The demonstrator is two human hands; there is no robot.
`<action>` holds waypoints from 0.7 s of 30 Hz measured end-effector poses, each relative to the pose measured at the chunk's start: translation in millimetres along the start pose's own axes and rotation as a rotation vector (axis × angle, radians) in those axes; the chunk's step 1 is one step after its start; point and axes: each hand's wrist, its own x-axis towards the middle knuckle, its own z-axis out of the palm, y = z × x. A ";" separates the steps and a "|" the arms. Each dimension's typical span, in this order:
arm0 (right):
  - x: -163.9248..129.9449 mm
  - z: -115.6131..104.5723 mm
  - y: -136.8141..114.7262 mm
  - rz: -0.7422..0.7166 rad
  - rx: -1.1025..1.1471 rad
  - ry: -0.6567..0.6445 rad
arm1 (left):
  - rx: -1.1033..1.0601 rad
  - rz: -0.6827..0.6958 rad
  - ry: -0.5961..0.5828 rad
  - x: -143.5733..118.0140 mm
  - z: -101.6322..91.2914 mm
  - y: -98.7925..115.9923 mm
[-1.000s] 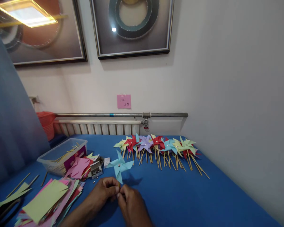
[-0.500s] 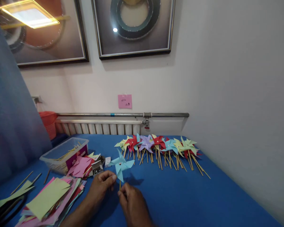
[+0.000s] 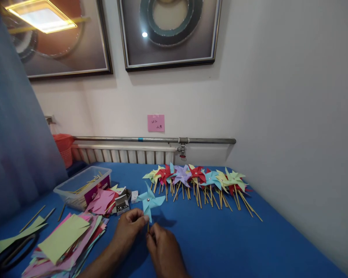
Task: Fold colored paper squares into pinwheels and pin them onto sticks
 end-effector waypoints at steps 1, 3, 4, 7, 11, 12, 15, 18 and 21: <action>-0.1 0.7 -0.2 0.003 -0.007 0.005 | -0.007 0.000 0.007 -0.4 1.0 -0.4; -0.8 1.0 -1.1 -0.004 -0.011 0.012 | -0.021 0.002 0.022 -0.3 2.2 -2.0; -1.3 0.6 -1.8 -0.011 -0.008 0.013 | -0.027 0.005 0.029 0.1 2.3 -3.0; -2.7 -1.0 -3.6 -0.027 0.001 0.006 | -0.041 0.009 0.054 2.1 1.0 -5.7; -3.0 -1.6 -3.4 -0.024 0.008 0.002 | -0.016 0.032 0.095 3.7 -3.0 -5.5; -2.8 -1.3 -2.8 -0.021 0.007 -0.002 | 0.001 0.043 0.108 3.8 -4.2 -4.7; -2.0 0.2 -0.6 -0.021 -0.004 -0.007 | 0.057 0.085 0.153 3.7 -8.5 -1.6; -2.1 1.6 0.9 -0.034 0.002 -0.006 | 0.109 0.123 0.197 4.3 -14.0 2.2; -2.5 2.3 1.4 -0.032 0.022 -0.014 | 0.139 0.150 0.245 5.9 -20.4 5.7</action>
